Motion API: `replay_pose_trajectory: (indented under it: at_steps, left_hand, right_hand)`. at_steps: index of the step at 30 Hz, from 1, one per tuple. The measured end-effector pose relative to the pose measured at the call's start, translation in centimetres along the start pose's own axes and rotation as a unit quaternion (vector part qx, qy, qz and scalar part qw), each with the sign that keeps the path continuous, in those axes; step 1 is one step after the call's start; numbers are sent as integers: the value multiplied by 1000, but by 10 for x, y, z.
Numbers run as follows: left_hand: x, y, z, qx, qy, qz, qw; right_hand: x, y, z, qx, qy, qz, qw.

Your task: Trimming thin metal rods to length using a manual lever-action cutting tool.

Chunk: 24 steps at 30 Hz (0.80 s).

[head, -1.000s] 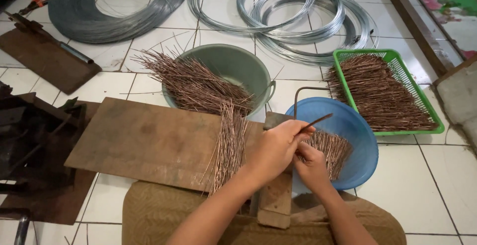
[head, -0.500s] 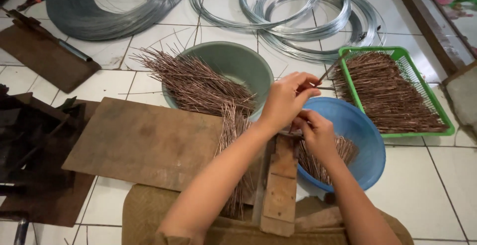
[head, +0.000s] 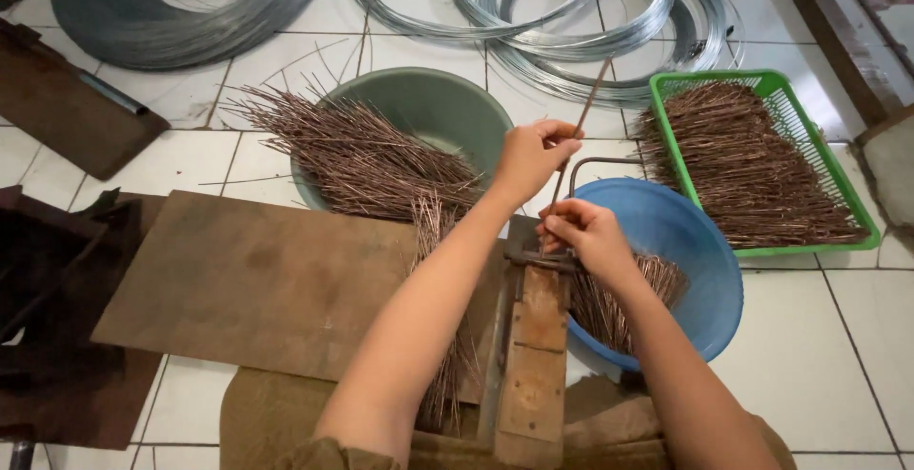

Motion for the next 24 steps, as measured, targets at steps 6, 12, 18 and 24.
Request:
replay_pose_trajectory:
  at_steps: [6,12,18,24]
  left_hand:
    - [6,54,-1,11,-25,106,994]
    - [-33,52,4,-86,9,158,984]
    - [-68,48,6,-91,24,185,978]
    - [-83,42,9,109,41,182,976]
  right_hand:
    - [-5,18,-5,-26,16,-94,995]
    - [9,-9,15,-135,-46,-80,987]
    - [23,-7,8,-29,-72,-63,995]
    - [23,-16,2,15,-72,-56,996]
Point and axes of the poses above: each hand's wrist, its own x-axis towards the middle knuckle, its own z-axis out of the back of the hand, y = z × x, the point moved 1 cm from there along x, towards the middle knuckle, and after that the axes turned 4 degrees about -x, right-handed, at the moved point
